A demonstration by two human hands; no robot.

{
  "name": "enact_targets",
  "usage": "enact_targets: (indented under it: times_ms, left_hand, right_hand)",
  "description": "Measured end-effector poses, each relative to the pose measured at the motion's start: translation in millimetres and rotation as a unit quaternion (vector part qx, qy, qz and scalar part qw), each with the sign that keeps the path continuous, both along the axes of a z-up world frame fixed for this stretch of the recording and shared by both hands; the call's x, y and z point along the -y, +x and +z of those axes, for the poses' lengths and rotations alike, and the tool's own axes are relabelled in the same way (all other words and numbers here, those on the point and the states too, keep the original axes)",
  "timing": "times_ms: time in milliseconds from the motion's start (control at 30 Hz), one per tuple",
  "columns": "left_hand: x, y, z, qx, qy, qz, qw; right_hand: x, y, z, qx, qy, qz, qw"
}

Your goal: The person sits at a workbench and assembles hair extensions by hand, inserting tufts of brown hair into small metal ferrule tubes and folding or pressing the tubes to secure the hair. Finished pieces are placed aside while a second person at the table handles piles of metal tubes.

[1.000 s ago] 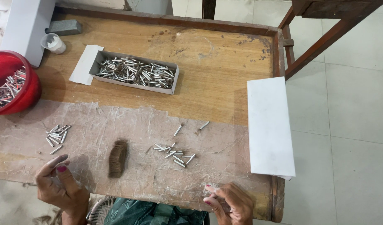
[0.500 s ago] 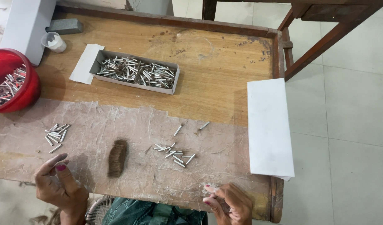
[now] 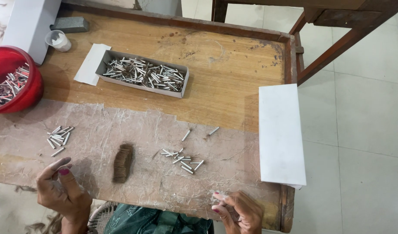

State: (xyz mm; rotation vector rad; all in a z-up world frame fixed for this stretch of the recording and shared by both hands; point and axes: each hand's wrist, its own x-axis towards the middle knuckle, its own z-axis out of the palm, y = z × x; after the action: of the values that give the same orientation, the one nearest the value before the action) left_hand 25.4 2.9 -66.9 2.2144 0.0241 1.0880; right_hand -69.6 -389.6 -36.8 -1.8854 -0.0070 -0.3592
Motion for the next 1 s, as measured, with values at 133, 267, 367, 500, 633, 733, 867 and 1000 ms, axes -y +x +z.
enact_targets:
  times_ms: [133,267,367,500,633,733,867,1000]
  left_hand:
    - [5,1,7,-0.001,0.017,0.01,1.0]
    - [10,3,13,0.005,0.0,-0.007,1.0]
    - [4,2,2,0.009,-0.026,-0.022,0.999]
    - [13,2,20,-0.001,-0.018,-0.026,0.999]
    - [12,5,13,0.011,0.014,-0.04,0.999]
    - [17,12,25,0.016,0.008,-0.052,0.998]
    - [15,7,39,0.0,0.003,-0.056,0.998]
    - [10,1,44,-0.031,-0.025,-0.077,0.996]
  right_hand:
    - [0,-1,-2,0.003,-0.018,-0.006,1.0]
    - [1,-2,-2,-0.005,-0.02,-0.003,1.0]
    - [1,-5,-5,-0.101,0.013,-0.026,0.994]
    - [-3,-4,0,-0.095,-0.014,-0.048,0.994]
    - [-2,-5,-3,-0.036,0.001,-0.047,0.998]
    - [-1,-3,-2,-0.051,0.001,-0.075,0.996]
    - [-4,-4,3,0.0,-0.013,-0.091,0.996]
    - [0,-10,-9,0.005,-0.025,-0.097,0.995]
